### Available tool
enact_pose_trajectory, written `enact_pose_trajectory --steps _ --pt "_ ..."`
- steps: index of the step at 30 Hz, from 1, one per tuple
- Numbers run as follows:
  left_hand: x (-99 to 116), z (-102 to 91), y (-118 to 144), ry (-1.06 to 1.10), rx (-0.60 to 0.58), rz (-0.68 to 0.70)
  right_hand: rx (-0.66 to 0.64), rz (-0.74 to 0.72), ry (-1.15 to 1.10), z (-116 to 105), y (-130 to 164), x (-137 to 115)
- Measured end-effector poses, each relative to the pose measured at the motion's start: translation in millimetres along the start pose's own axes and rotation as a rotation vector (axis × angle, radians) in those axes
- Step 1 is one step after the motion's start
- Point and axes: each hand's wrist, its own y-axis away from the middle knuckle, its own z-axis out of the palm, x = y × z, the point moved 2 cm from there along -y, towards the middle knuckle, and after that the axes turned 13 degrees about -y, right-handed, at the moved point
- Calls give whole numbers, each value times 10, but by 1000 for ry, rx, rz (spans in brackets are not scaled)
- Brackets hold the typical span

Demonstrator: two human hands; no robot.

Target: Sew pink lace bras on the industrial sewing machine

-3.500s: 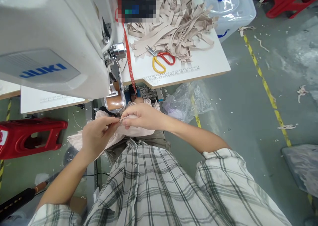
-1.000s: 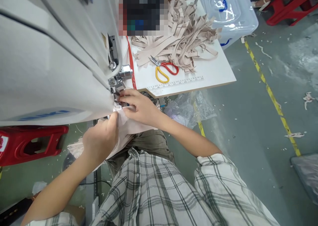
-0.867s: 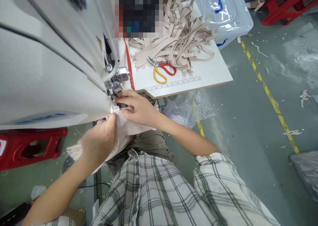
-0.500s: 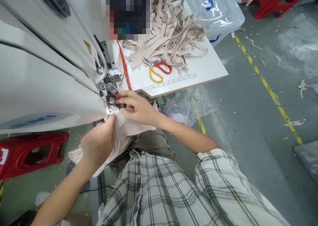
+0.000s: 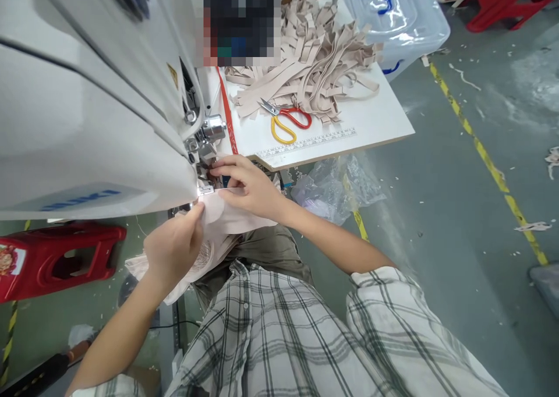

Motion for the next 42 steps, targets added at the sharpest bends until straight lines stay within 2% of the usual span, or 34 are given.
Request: enact_pose_trajectory --steps 4,8,10,12,15,17,18,20,22,24,27,28,30,32,34,35,37,39,40,42 --pt "-17 -17 41 139 -86 -136 -42 26 -37 35 31 51" --pt "-79 -38 99 452 -149 -403 27 3 24 -51 132 210" --pt "-140 -39 114 624 -193 -491 21 -11 113 -103 211 244" --pt "-189 -24 117 772 -326 -494 -51 -7 207 -135 315 178" --pt "-168 -2 121 947 -573 -358 -227 25 248 -130 512 -142" --pt "-90 -11 140 1123 -678 -233 -390 83 119 -72 637 -417" --pt "-57 -25 158 1228 -694 -208 -467 118 8 -23 685 -536" --pt "-50 -69 213 1393 -663 -278 -542 184 -216 123 729 -672" --pt "-155 -134 297 1390 -569 -451 -523 214 -324 342 704 -633" --pt "-337 -225 394 1266 -480 -580 -489 208 -303 636 629 -455" --pt "-584 -334 508 1085 -474 -586 -444 282 -443 1120 488 -109" --pt "-634 -335 537 1055 -503 -564 -387 367 -569 1251 450 0" --pt "-672 -262 590 1002 -576 -508 -185 554 -823 1419 415 185" --pt "-656 -100 645 866 -528 -530 38 616 -923 1464 442 309" --pt "-584 112 709 688 -396 -646 166 540 -866 1435 515 376" --pt "-518 228 743 667 -366 -705 193 487 -806 1413 563 398" --pt "-333 457 793 858 -432 -773 190 379 -619 1370 663 436" --pt "-140 603 803 1163 -517 -793 108 256 -375 1324 757 463" --pt "-72 628 792 1254 -505 -811 37 196 -242 1294 804 471" --pt "-10 598 758 1249 -407 -853 -143 165 -33 1208 900 484"
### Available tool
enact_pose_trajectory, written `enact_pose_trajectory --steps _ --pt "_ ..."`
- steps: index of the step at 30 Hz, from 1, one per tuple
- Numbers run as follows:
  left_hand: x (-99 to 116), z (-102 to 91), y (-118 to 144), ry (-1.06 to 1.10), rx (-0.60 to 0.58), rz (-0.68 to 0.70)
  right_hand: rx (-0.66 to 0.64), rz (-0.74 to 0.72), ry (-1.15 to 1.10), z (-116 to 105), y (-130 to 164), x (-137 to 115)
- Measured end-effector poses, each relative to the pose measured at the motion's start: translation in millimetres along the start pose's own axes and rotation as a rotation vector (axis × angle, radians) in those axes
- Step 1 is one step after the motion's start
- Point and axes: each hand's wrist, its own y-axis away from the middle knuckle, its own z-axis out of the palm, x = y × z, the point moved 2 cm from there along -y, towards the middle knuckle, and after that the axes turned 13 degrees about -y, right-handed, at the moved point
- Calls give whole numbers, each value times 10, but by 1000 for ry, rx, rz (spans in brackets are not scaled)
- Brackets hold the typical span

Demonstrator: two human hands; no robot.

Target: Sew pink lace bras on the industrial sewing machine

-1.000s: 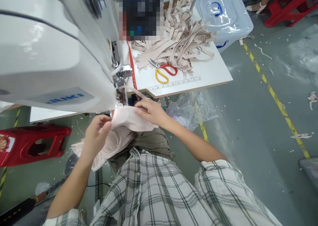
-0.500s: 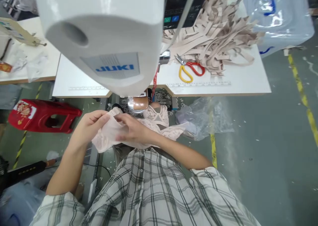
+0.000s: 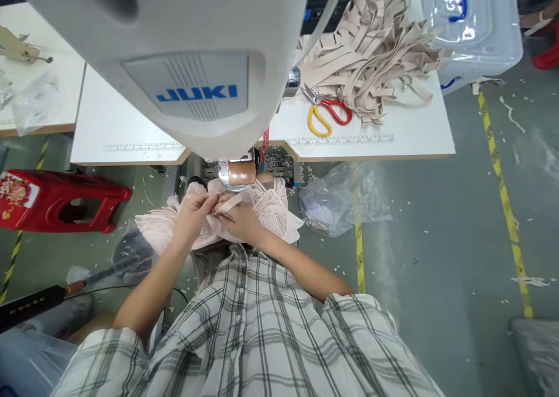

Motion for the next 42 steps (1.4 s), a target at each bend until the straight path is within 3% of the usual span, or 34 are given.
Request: enact_pose_trajectory --steps 3,9,13,16,19,21,23,25,29,32,34,37,40,42 --pt "149 -19 77 -135 90 72 -159 95 145 -186 149 -20" --pt "402 41 211 -209 -56 231 86 -108 228 -421 119 -294" --pt "468 106 214 -190 -64 204 208 -120 213 -413 63 -298" --pt "489 169 194 -202 -79 194 298 -235 256 -407 110 -244" --pt "519 243 170 -220 -54 194 296 -381 334 -409 170 -198" --pt "544 269 148 -254 -8 184 196 -408 423 -469 161 -176" --pt "557 266 115 -278 18 169 58 -373 517 -660 78 -158" --pt "548 243 75 -292 29 166 32 -302 596 -1043 -89 -157" --pt "488 251 39 -384 -38 233 320 -119 751 -2096 -592 -180" --pt "477 300 67 -395 -159 266 414 233 1009 -2611 -951 -85" --pt "501 299 92 -351 -192 242 396 363 1097 -2741 -1091 -6" --pt "542 250 119 -253 -222 176 391 396 1104 -2779 -1108 37" --pt "532 171 138 -96 -225 74 381 389 1048 -2745 -867 -50" --pt "504 128 147 30 -239 8 361 360 1006 -2643 -548 -174"
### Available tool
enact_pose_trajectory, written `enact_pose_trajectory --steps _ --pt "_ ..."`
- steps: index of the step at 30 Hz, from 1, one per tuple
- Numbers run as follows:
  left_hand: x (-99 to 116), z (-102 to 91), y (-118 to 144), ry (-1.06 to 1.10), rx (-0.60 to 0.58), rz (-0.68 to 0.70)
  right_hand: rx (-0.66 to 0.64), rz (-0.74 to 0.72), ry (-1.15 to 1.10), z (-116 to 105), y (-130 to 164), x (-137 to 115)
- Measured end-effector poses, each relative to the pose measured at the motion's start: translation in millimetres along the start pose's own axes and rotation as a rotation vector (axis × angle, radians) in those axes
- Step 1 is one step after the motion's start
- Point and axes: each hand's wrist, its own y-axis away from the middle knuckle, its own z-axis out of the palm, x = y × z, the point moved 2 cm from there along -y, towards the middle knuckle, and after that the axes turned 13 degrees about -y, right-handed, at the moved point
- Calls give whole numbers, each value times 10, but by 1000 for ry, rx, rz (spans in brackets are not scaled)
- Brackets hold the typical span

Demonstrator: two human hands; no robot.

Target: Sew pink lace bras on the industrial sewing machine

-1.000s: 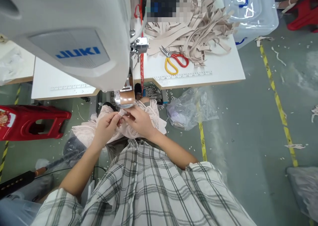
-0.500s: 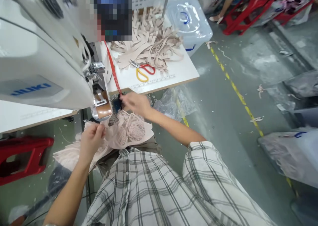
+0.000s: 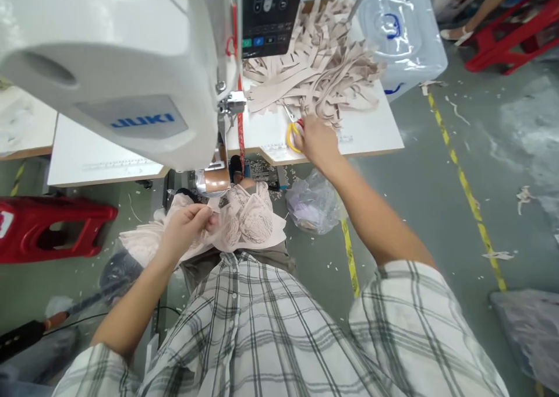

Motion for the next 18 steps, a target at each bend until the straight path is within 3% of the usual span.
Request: enact_pose_trajectory --steps 4,8,11,15,18 --pt "-24 -30 -4 250 -50 -47 -67 -73 -121 -111 1029 -128" --pt "3 -20 -35 384 -64 -88 -215 -410 -321 -18 1885 -537" --pt "52 -12 -26 347 -78 -71 -161 -502 -386 110 2040 -813" --pt "121 -3 25 223 -114 -25 -146 -546 -424 301 1879 -994" --pt "125 -13 48 99 -75 -11 -199 -538 -477 389 1779 -1024"
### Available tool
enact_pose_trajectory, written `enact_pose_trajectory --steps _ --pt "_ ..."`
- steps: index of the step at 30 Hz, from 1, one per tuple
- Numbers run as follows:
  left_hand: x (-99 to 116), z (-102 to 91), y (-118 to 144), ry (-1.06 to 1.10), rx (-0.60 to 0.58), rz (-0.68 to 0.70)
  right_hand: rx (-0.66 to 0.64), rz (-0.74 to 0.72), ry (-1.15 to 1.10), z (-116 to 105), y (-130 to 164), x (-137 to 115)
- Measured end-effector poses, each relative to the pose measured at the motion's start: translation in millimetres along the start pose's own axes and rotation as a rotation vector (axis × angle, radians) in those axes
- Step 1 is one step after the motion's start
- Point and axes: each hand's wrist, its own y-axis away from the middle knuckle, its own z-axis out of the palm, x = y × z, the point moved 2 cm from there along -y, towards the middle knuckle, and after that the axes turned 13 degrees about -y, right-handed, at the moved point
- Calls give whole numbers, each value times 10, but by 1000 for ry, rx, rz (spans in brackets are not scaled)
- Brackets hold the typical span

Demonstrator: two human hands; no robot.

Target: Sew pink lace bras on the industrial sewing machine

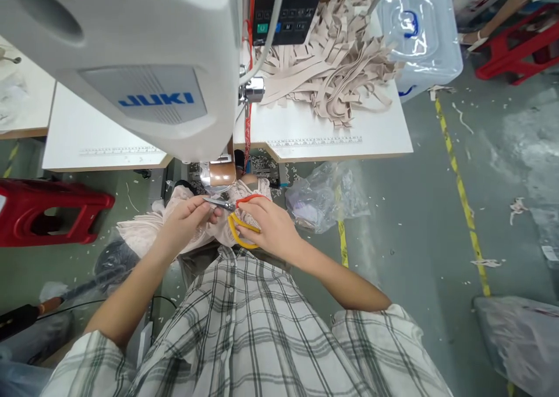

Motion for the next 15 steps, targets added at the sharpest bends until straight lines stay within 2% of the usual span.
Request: enact_pose_trajectory --steps 4,10,15 --pt "-42 -51 11 -43 18 11 -64 61 -108 -17 60 54" --pt "-15 -176 34 -176 137 68 65 87 -204 -32 244 87" --pt "2 -173 7 -268 115 100 50 69 -237 112 135 32"
